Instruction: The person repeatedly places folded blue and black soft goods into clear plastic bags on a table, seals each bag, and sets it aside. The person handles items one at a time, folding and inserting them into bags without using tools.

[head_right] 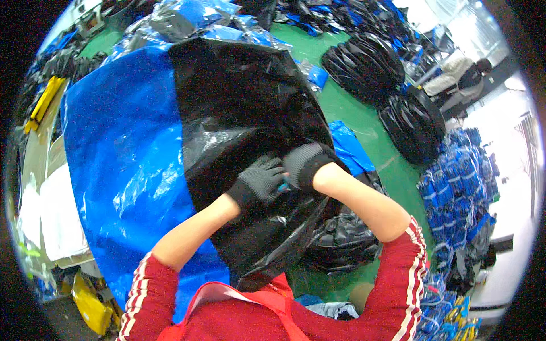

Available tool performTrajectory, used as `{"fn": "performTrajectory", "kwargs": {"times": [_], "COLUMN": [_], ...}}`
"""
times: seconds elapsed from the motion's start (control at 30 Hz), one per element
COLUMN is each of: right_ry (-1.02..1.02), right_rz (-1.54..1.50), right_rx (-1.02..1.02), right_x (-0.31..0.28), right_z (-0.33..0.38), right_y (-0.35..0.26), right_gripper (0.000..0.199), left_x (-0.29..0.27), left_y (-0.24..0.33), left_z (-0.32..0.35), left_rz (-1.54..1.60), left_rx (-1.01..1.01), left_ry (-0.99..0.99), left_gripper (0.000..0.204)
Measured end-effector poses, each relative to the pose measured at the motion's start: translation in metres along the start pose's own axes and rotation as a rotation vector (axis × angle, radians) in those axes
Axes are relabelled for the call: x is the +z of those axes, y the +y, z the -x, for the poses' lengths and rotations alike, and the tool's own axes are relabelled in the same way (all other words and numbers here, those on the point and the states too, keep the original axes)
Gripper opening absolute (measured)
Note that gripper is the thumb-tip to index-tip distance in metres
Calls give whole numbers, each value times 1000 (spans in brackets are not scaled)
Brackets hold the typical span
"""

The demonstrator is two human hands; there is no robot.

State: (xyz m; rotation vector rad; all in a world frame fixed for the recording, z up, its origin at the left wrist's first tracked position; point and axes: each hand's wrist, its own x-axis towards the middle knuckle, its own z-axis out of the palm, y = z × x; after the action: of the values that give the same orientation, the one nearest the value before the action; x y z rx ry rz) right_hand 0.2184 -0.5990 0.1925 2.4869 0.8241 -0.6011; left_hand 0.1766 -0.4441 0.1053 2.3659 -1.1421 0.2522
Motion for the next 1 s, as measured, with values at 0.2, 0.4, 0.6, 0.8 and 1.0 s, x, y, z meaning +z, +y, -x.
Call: {"fn": "performTrajectory", "kwargs": {"times": [0.2, 0.4, 0.6, 0.8, 1.0], "right_ry": [1323, 1113, 1592, 307, 507], "right_rz": [75, -27, 128, -31, -109], "right_rx": [-194, 78, -307, -457, -443], "right_x": [-165, -237, -167, 45, 64], "right_z": [-123, -217, -79, -21, -1], "right_y": [-23, -39, -76, -71, -71], "right_gripper": [38, 50, 38, 65, 83], "left_x": [-95, -39, -80, -116, -95], "left_y": [0, -44, -143, -82, -54], "left_z": [173, 237, 196, 305, 365], "left_rz": [-457, -354, -457, -455, -519], "left_rx": [-659, -641, -586, -749, -868], "left_ry": [6, 89, 92, -79, -15], "left_gripper": [65, 66, 57, 56, 55]}}
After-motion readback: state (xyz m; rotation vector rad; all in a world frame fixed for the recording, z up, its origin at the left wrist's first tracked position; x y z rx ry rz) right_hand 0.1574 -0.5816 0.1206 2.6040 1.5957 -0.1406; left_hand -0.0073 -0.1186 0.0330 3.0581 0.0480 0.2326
